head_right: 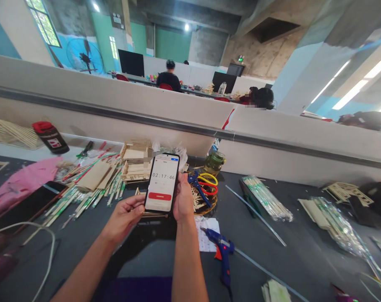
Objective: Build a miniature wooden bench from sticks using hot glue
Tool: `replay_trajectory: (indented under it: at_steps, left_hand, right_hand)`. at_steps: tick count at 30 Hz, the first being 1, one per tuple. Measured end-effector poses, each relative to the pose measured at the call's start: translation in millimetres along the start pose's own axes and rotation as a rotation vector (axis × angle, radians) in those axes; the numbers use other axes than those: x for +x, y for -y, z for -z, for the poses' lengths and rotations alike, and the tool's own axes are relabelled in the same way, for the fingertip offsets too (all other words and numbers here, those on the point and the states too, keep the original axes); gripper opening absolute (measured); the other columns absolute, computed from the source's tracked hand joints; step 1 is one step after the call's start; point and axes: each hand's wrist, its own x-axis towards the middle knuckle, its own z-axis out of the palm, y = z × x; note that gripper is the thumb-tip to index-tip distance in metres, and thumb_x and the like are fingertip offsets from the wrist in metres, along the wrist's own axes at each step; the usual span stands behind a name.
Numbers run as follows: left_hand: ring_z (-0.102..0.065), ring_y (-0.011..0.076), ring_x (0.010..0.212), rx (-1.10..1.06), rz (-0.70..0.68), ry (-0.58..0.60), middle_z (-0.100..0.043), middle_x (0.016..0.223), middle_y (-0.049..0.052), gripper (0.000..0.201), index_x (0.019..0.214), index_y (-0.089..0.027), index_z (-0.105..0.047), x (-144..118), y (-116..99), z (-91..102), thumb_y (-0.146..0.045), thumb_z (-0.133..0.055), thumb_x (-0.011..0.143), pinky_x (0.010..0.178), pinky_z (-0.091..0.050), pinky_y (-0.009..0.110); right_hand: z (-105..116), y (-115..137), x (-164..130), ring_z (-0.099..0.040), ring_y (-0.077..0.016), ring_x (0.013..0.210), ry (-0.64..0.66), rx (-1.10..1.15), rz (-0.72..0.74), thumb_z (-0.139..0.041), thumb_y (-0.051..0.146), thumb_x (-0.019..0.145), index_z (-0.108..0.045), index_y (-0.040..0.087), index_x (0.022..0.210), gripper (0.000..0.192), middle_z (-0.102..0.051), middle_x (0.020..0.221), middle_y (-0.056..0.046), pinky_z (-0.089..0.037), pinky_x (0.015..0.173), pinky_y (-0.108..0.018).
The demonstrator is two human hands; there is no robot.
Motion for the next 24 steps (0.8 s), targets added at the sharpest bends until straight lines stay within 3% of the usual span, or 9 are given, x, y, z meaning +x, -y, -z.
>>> replay_trajectory:
  at_steps: [5,10,16,19,22,24]
  left_hand:
    - [-0.068,0.0186,0.077,-0.040,-0.009,-0.054,-0.074,0.098,0.013,0.045,0.113,-0.017,-0.071,-1.1,-3.8,7.0,-0.028,-0.080,0.071,0.066,-0.049,0.024]
    - [-0.064,0.0139,0.060,-0.033,-0.031,-0.129,-0.075,0.092,0.012,0.047,0.111,-0.016,-0.072,-4.2,-13.9,9.4,-0.028,-0.083,0.067,0.054,-0.047,0.022]
    - [-0.062,0.0130,0.060,-0.063,-0.085,-0.239,-0.074,0.082,0.009,0.042,0.098,-0.015,-0.074,-4.0,-28.1,15.4,-0.025,-0.087,0.059,0.059,-0.051,0.024]
    - [-0.047,0.0048,0.043,-0.064,-0.108,-0.312,-0.070,0.071,0.003,0.044,0.096,-0.015,-0.074,-2.9,-33.6,26.5,-0.026,-0.088,0.056,0.043,-0.038,0.016]
    - [-0.035,0.0007,0.038,-0.057,-0.132,-0.384,-0.064,0.063,0.000,0.047,0.096,-0.014,-0.072,-2.7,-38.8,45.4,-0.025,-0.089,0.054,0.037,-0.024,0.013]
    - [-0.028,-0.0001,0.036,-0.071,-0.160,-0.430,-0.049,0.048,-0.007,0.045,0.098,-0.014,-0.071,-3.2,-41.3,61.0,-0.024,-0.088,0.057,0.038,-0.021,0.012]
  right_hand:
    - [1.8,2.6,-0.2,-0.066,-0.0240,0.108,0.030,-0.051,-0.007,-0.058,0.055,0.085,-0.070,0.019,0.107,0.045,-0.074,0.107,-0.008,-0.054,0.089,-0.037]
    - [3.7,1.7,-0.6,-0.069,-0.0232,0.099,0.008,-0.127,-0.022,-0.058,0.058,0.084,-0.070,0.016,0.109,0.051,-0.074,0.106,-0.011,-0.056,0.079,-0.033]
    - [5.1,3.0,-0.8,-0.071,-0.0203,0.083,-0.004,-0.254,0.003,-0.059,0.060,0.083,-0.070,0.014,0.106,0.053,-0.075,0.096,-0.012,-0.056,0.070,-0.029]
    - [7.5,4.5,-0.2,-0.072,-0.0233,0.084,-0.002,-0.278,0.032,-0.059,0.059,0.083,-0.069,0.013,0.106,0.052,-0.075,0.096,-0.013,-0.057,0.070,-0.032]
    - [11.0,7.5,0.3,-0.072,-0.0230,0.082,-0.019,-0.311,0.068,-0.058,0.058,0.084,-0.068,0.012,0.105,0.051,-0.075,0.094,-0.013,-0.058,0.066,-0.031]
    - [14.1,10.3,0.5,-0.072,-0.0215,0.078,-0.034,-0.333,0.094,-0.057,0.058,0.085,-0.068,0.012,0.104,0.051,-0.075,0.091,-0.013,-0.057,0.064,-0.030]
